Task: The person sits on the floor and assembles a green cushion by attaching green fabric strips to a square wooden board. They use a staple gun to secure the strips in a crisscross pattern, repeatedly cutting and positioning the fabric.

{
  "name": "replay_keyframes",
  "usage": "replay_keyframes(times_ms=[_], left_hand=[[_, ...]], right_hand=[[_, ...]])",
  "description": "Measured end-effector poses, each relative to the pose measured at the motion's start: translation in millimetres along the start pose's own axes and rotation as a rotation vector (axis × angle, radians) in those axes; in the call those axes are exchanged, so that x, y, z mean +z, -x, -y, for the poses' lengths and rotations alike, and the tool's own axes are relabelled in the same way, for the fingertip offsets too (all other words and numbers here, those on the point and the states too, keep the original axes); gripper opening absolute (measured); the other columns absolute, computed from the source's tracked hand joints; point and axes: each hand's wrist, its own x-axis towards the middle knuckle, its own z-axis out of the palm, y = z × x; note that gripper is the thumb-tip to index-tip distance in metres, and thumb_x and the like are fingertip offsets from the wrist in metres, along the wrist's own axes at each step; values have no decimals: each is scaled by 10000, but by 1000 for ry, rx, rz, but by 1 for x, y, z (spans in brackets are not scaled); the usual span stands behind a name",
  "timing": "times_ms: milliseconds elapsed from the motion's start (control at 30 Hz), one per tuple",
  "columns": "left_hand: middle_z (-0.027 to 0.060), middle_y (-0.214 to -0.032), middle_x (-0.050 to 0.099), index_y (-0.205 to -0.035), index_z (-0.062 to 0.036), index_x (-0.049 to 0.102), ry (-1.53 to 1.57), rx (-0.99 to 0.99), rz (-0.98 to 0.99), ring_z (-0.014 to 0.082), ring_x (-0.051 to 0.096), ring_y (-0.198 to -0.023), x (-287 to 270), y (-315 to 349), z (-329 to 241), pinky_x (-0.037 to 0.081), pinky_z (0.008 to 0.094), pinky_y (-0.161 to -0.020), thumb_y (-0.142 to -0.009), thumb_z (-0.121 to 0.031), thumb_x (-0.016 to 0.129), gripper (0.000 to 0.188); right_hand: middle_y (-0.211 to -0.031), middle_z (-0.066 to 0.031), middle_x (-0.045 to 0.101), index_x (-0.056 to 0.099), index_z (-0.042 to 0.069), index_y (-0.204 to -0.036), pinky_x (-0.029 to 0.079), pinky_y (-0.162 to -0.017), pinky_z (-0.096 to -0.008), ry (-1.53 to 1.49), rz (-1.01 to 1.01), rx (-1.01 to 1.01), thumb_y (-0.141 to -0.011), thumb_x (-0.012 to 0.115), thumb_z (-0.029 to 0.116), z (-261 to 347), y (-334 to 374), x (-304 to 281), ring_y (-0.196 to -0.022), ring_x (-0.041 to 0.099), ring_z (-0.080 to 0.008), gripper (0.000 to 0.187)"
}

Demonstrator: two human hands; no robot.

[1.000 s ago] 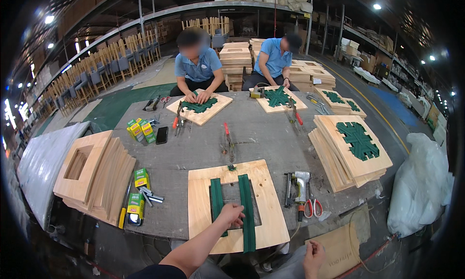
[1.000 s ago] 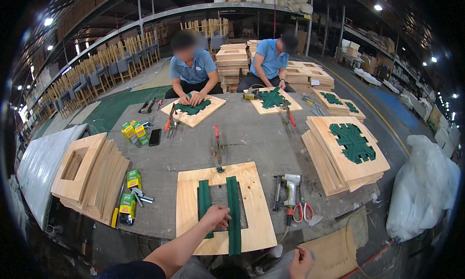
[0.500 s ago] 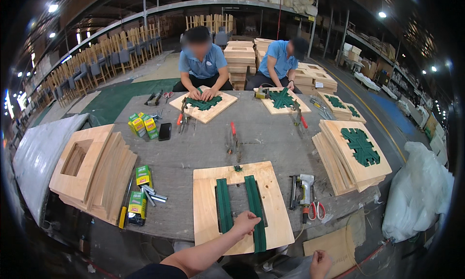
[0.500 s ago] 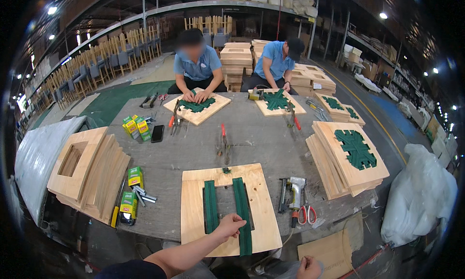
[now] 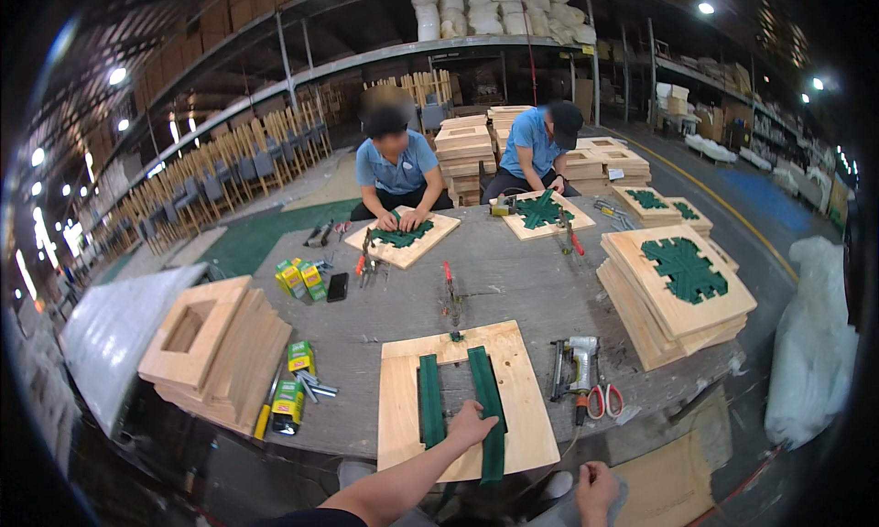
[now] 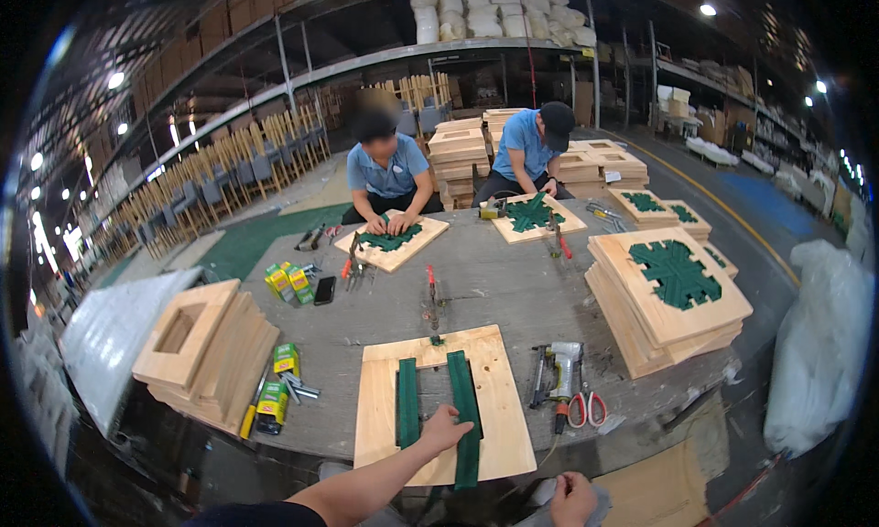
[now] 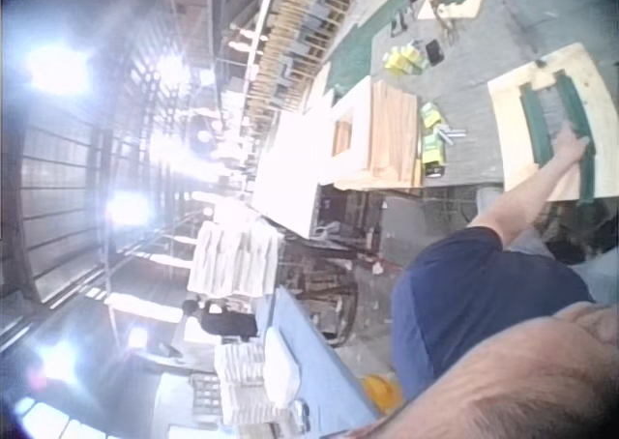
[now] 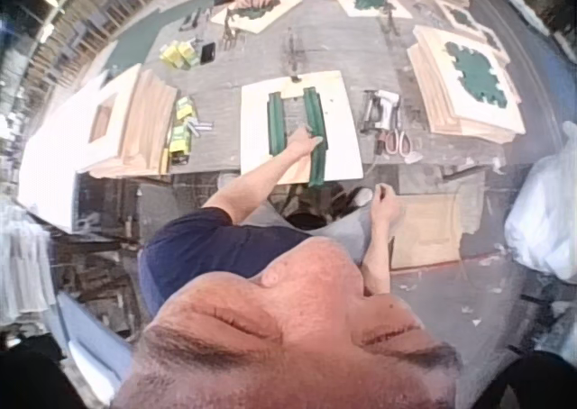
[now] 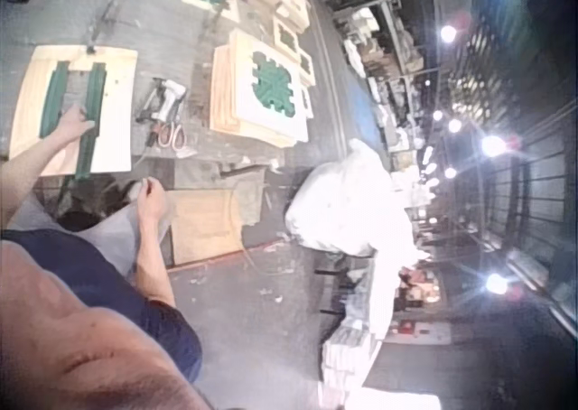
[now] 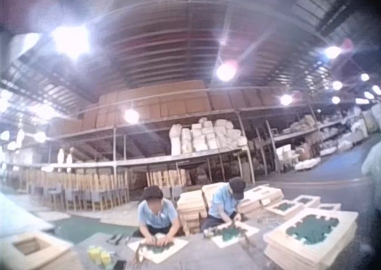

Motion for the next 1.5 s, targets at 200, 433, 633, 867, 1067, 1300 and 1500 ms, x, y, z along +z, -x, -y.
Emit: replay_keyframes(times_ms=[200,433,633,867,1067,1300,1500], left_hand=[[168,-1101,691,-1136,4,625,1016,-347,337,295,689,-1050,2,-22,-4,563,432,-896,-942,-190,741,298],[193,-1233,680,-1298,18,580,1148,-335,670,309,704,-1033,14,25,0,572,449,-935,-1072,-294,555,386],[199,-1311,664,-1382,40,534,1078,-246,910,283,696,-1113,11,105,9,561,399,-984,-1130,-387,388,517],[170,-1391,627,-1433,30,519,933,-127,1127,260,585,-1329,29,169,32,433,383,-1165,-1077,-513,467,652],[154,-1392,631,-1414,37,550,838,28,1276,232,564,-1348,40,193,51,411,351,-1173,-1103,-464,447,599],[95,-1191,706,-1267,-26,679,451,153,1154,200,632,-1118,46,183,51,483,332,-1011,-1115,-390,456,453],[140,-1202,709,-1223,-51,698,-264,492,709,384,666,-1106,-12,158,54,539,468,-929,-924,-285,669,381]], right_hand=[[-800,-132,700,704,39,-920,531,-680,-409,-39,-19,11,-893,722,185,-11,0,-11,-720,683,-315,149],[-749,-98,695,706,39,-959,519,-637,-367,103,-35,-92,-959,674,192,-20,10,-21,-670,683,-252,155],[-910,-102,728,666,10,-1128,557,-686,-352,-691,582,569,-1084,513,288,16,-28,-3,-817,721,-224,320],[-1226,-229,689,535,-7,-1377,576,-932,-498,-1098,1333,796,-1122,294,484,82,-26,71,-1080,698,-362,604],[-1291,-220,656,497,-15,-1419,568,-985,-530,-1145,1277,886,-1122,374,390,96,-13,81,-1146,678,-376,517],[-798,-16,550,569,23,-1163,388,-532,-279,-1050,1062,902,-1126,425,336,101,2,65,-599,455,-109,347],[-667,34,492,588,63,-1020,310,-459,-246,-819,867,892,-1127,428,345,92,44,59,-514,373,-62,341]])
